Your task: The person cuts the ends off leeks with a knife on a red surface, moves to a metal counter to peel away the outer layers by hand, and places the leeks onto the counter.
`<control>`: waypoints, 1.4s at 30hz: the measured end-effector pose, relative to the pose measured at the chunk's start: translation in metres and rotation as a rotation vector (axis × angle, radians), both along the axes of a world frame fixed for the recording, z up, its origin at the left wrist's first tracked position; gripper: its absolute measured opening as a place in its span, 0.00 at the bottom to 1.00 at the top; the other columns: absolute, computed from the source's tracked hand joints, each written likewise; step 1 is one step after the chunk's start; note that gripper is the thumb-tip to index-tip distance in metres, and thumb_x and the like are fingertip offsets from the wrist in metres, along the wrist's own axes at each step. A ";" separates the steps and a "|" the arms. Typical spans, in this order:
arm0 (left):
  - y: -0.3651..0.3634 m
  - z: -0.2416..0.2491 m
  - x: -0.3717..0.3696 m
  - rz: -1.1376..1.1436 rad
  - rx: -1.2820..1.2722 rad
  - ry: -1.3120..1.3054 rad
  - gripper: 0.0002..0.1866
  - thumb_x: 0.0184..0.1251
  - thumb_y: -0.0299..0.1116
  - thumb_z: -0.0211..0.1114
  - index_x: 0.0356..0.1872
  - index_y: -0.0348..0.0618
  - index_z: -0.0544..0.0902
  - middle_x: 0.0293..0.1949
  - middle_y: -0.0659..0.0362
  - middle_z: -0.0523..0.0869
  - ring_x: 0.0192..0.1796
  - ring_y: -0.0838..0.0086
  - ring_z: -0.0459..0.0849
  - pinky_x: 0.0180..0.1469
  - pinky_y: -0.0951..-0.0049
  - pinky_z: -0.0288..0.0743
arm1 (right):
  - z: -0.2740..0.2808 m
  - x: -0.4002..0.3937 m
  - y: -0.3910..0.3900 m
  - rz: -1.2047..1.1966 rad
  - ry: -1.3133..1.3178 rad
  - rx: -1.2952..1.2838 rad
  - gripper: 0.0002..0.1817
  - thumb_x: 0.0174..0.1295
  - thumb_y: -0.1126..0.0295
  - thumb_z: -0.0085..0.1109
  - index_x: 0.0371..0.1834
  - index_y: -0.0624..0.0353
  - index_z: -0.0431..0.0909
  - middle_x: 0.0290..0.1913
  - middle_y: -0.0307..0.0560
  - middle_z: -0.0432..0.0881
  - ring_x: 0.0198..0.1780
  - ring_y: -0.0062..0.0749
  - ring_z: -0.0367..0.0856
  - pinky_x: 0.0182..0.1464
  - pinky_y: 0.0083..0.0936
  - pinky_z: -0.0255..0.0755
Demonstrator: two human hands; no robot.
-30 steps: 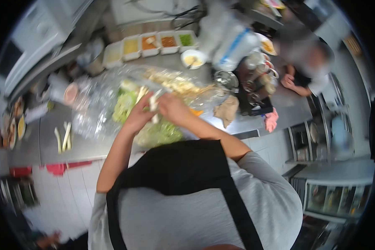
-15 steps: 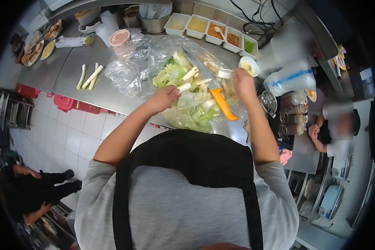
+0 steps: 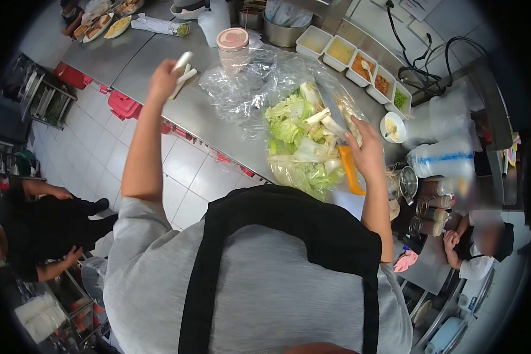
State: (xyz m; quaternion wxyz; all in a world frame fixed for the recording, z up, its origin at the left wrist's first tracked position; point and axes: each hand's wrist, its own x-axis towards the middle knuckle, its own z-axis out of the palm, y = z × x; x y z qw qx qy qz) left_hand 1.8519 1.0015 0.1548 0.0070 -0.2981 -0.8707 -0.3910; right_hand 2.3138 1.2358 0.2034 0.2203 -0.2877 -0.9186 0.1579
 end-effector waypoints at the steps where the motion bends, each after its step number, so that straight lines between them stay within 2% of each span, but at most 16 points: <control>1: -0.008 -0.008 -0.025 0.094 -0.130 0.044 0.16 0.60 0.42 0.62 0.46 0.47 0.80 0.42 0.50 0.84 0.45 0.59 0.83 0.47 0.66 0.74 | -0.001 0.002 -0.003 -0.012 0.008 0.011 0.19 0.59 0.66 0.59 0.55 0.56 0.75 0.51 0.56 0.77 0.54 0.50 0.74 0.57 0.35 0.67; 4: -0.021 -0.043 -0.078 0.201 -0.355 0.153 0.16 0.60 0.44 0.61 0.46 0.50 0.81 0.45 0.49 0.83 0.49 0.54 0.81 0.52 0.63 0.72 | -0.005 -0.010 0.000 0.052 0.067 0.037 0.13 0.57 0.71 0.60 0.46 0.59 0.79 0.49 0.53 0.79 0.52 0.48 0.76 0.55 0.34 0.69; 8: -0.006 -0.081 -0.117 0.199 -0.503 0.103 0.18 0.61 0.48 0.58 0.52 0.61 0.79 0.52 0.53 0.80 0.59 0.57 0.74 0.60 0.57 0.64 | -0.017 -0.054 0.015 0.181 0.094 0.058 0.12 0.53 0.74 0.58 0.42 0.56 0.81 0.46 0.48 0.80 0.50 0.47 0.75 0.53 0.35 0.69; 11: 0.027 -0.046 -0.059 0.357 -0.309 0.382 0.20 0.61 0.49 0.59 0.54 0.62 0.77 0.52 0.54 0.79 0.59 0.58 0.73 0.61 0.56 0.63 | -0.039 -0.074 0.022 0.243 -0.073 0.316 0.14 0.49 0.76 0.58 0.41 0.54 0.81 0.46 0.46 0.80 0.50 0.44 0.76 0.52 0.34 0.70; 12: 0.037 -0.029 -0.041 0.327 -0.220 0.458 0.20 0.60 0.47 0.60 0.54 0.60 0.77 0.52 0.54 0.79 0.59 0.58 0.73 0.61 0.57 0.62 | -0.042 -0.077 0.023 0.242 -0.143 0.428 0.15 0.48 0.76 0.58 0.41 0.53 0.81 0.46 0.45 0.81 0.50 0.43 0.76 0.52 0.34 0.70; 14: 0.054 0.006 -0.007 0.269 -0.043 0.608 0.19 0.59 0.44 0.62 0.53 0.57 0.78 0.51 0.55 0.79 0.58 0.58 0.72 0.61 0.58 0.62 | -0.041 -0.077 0.025 0.205 -0.125 0.369 0.16 0.47 0.76 0.60 0.42 0.51 0.82 0.46 0.44 0.81 0.50 0.43 0.76 0.52 0.34 0.70; 15: 0.060 0.024 0.008 0.127 0.065 0.614 0.19 0.59 0.41 0.63 0.52 0.55 0.78 0.50 0.55 0.80 0.56 0.59 0.74 0.60 0.59 0.64 | -0.038 -0.078 0.027 0.190 -0.115 0.343 0.17 0.47 0.76 0.61 0.42 0.50 0.82 0.46 0.44 0.81 0.50 0.43 0.76 0.52 0.34 0.70; 17: 0.072 0.049 0.041 -0.152 0.274 0.617 0.19 0.57 0.36 0.65 0.51 0.51 0.79 0.49 0.56 0.80 0.53 0.61 0.76 0.56 0.61 0.68 | -0.021 -0.077 0.028 0.148 0.017 0.055 0.17 0.48 0.75 0.64 0.44 0.51 0.82 0.43 0.42 0.82 0.46 0.36 0.78 0.48 0.30 0.72; 19: 0.090 0.047 0.088 -0.444 0.429 0.108 0.17 0.55 0.29 0.67 0.48 0.47 0.79 0.47 0.58 0.80 0.44 0.69 0.80 0.47 0.69 0.74 | -0.007 -0.072 0.023 0.136 0.148 -0.316 0.16 0.49 0.74 0.66 0.45 0.54 0.81 0.40 0.40 0.83 0.41 0.29 0.80 0.43 0.25 0.73; 21: 0.102 0.049 0.147 -0.686 0.341 -0.361 0.17 0.55 0.29 0.68 0.48 0.45 0.78 0.43 0.60 0.80 0.36 0.78 0.80 0.38 0.78 0.75 | 0.002 -0.068 0.017 0.152 0.282 -0.762 0.16 0.52 0.71 0.68 0.46 0.58 0.81 0.36 0.38 0.83 0.35 0.20 0.79 0.37 0.19 0.73; 23: 0.113 0.046 0.199 -0.769 0.369 -0.660 0.18 0.56 0.28 0.68 0.49 0.46 0.77 0.39 0.62 0.81 0.34 0.81 0.79 0.36 0.81 0.74 | 0.012 -0.062 0.008 0.094 0.281 -0.817 0.16 0.54 0.71 0.67 0.45 0.61 0.80 0.34 0.36 0.83 0.33 0.15 0.78 0.34 0.15 0.72; 27: 0.135 0.030 0.251 -0.822 0.481 -0.924 0.17 0.60 0.26 0.65 0.51 0.41 0.74 0.37 0.61 0.81 0.35 0.81 0.80 0.37 0.80 0.75 | 0.002 -0.051 0.001 0.045 0.346 -0.945 0.14 0.56 0.69 0.66 0.45 0.62 0.81 0.33 0.35 0.82 0.32 0.14 0.77 0.33 0.14 0.71; 32: 0.141 0.022 0.268 -0.712 0.484 -1.113 0.15 0.60 0.27 0.66 0.48 0.42 0.74 0.35 0.61 0.82 0.33 0.78 0.81 0.36 0.79 0.76 | -0.019 -0.045 -0.008 -0.012 0.459 -0.848 0.09 0.61 0.69 0.61 0.41 0.63 0.81 0.28 0.33 0.79 0.29 0.10 0.69 0.31 0.11 0.65; 35: 0.140 0.026 0.275 -0.597 0.493 -1.196 0.13 0.61 0.28 0.66 0.44 0.45 0.73 0.34 0.61 0.82 0.33 0.76 0.82 0.36 0.76 0.77 | -0.020 -0.047 -0.018 -0.046 0.489 -0.764 0.10 0.61 0.69 0.61 0.42 0.63 0.81 0.31 0.35 0.80 0.30 0.13 0.72 0.32 0.13 0.67; 39: 0.137 0.032 0.276 -0.512 0.515 -1.247 0.12 0.60 0.29 0.67 0.39 0.46 0.71 0.32 0.61 0.80 0.32 0.75 0.81 0.33 0.73 0.78 | -0.028 -0.048 -0.022 0.045 0.474 -0.656 0.12 0.60 0.69 0.61 0.44 0.62 0.81 0.36 0.41 0.82 0.33 0.20 0.78 0.36 0.17 0.72; 42: 0.136 0.030 0.276 -0.526 0.557 -1.272 0.13 0.60 0.29 0.67 0.38 0.45 0.69 0.30 0.61 0.78 0.32 0.75 0.81 0.31 0.74 0.78 | -0.030 -0.050 -0.023 0.027 0.521 -0.772 0.11 0.60 0.69 0.61 0.43 0.62 0.81 0.34 0.41 0.82 0.33 0.21 0.78 0.35 0.18 0.72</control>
